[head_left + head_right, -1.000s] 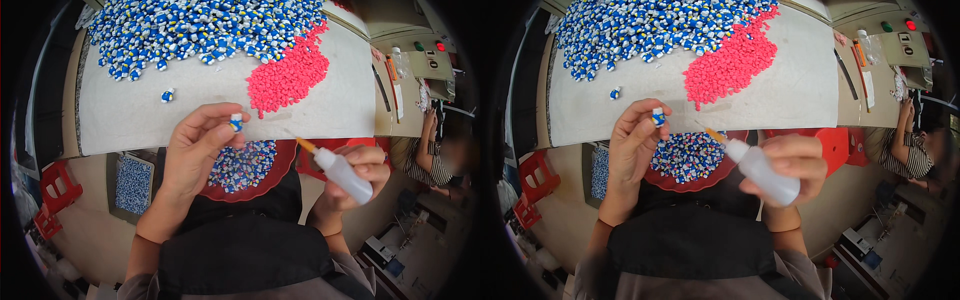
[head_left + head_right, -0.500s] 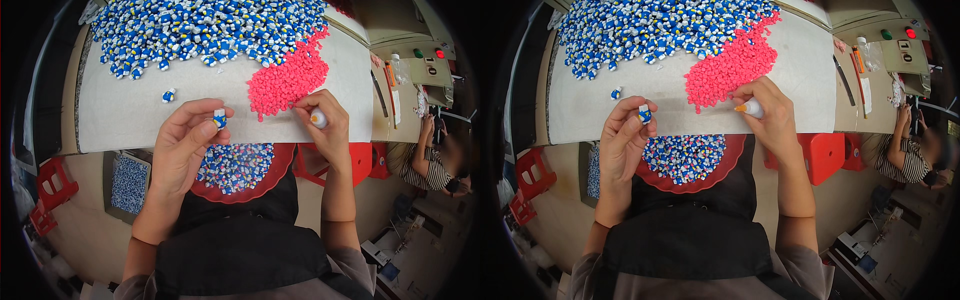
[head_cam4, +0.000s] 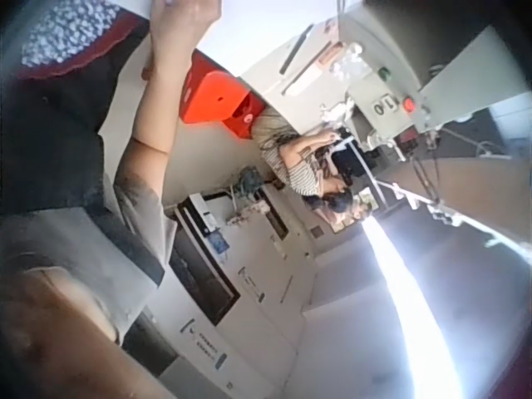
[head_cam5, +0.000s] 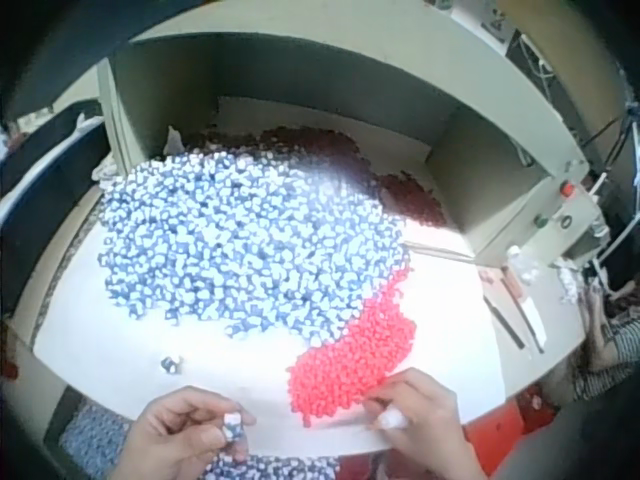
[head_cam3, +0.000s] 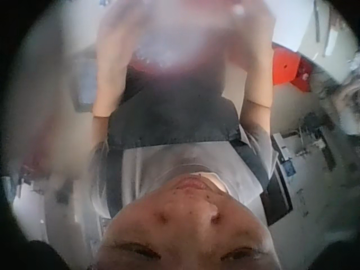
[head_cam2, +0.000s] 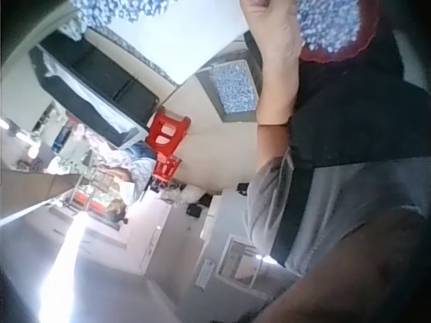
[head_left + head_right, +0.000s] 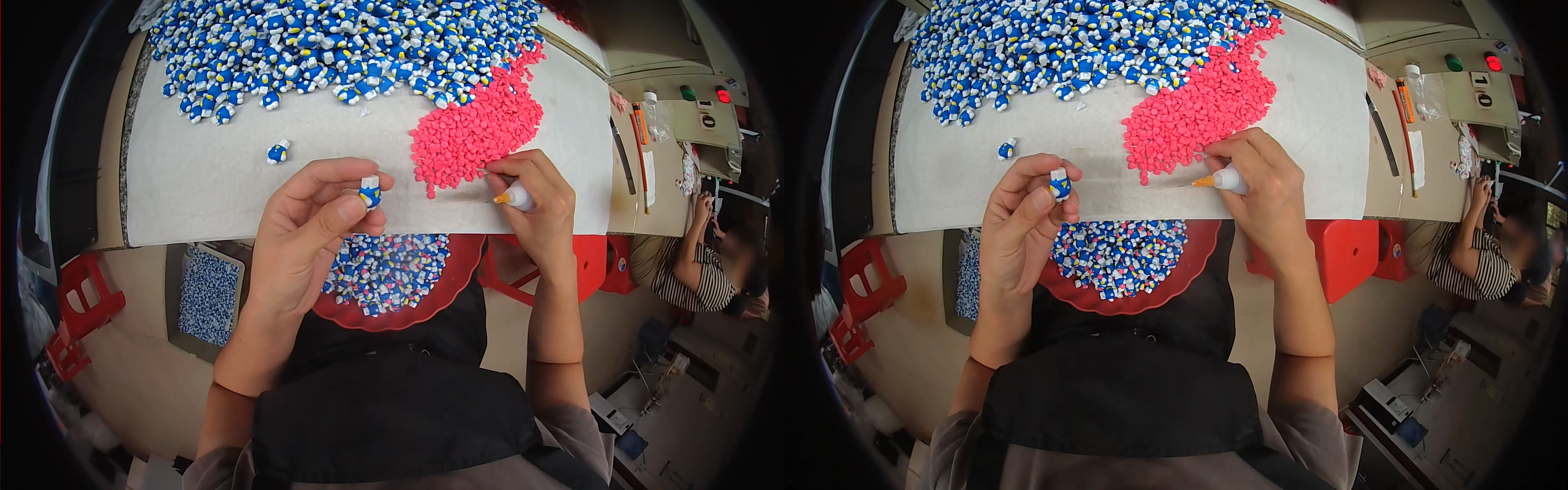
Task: Apply glue to small plastic toy components and join them together in an assembly line setting.
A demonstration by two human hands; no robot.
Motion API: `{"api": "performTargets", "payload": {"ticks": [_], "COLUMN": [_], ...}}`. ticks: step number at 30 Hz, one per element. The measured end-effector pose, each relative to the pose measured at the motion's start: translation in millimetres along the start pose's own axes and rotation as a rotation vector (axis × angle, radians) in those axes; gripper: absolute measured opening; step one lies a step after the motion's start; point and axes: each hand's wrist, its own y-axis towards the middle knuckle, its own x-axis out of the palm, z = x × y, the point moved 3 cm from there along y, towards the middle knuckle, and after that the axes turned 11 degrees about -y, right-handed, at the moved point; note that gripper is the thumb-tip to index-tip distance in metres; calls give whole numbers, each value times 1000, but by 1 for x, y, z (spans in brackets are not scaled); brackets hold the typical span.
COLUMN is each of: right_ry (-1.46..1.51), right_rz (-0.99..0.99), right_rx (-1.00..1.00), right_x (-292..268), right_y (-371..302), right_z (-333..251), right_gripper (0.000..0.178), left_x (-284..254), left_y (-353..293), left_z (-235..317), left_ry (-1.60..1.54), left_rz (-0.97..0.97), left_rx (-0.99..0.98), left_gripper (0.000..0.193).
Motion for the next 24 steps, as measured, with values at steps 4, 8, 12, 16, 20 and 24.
{"api": "performTargets", "payload": {"ticks": [4, 8, 12, 16, 20, 24], "right_ry": [15, -14, 131, 98, 34, -37], "right_rz": [33, 29, 55, 57, 79, 57], "right_rx": [25, -14, 158, 148, 82, 2], "right_x": [-1, -5, -13, -12, -9, -6], "right_y": [-5, -7, -14, -14, -10, -7], "right_z": [4, 4, 9, 11, 9, 11], "right_gripper": [16, 16, 15, 15, 15, 17], "left_x": [0, 1, 1, 2, 3, 4], "left_y": [-1, -2, -1, -1, -1, -2], "left_z": [-1, 0, -3, -3, -4, -3], "left_ry": [-9, 7, 4, 1, 27, 56], "left_rz": [-12, -11, -19, -26, -15, 12], "left_rx": [2, 0, 2, 3, -4, -12], "left_gripper": [26, 25, 25, 25, 25, 26]}}
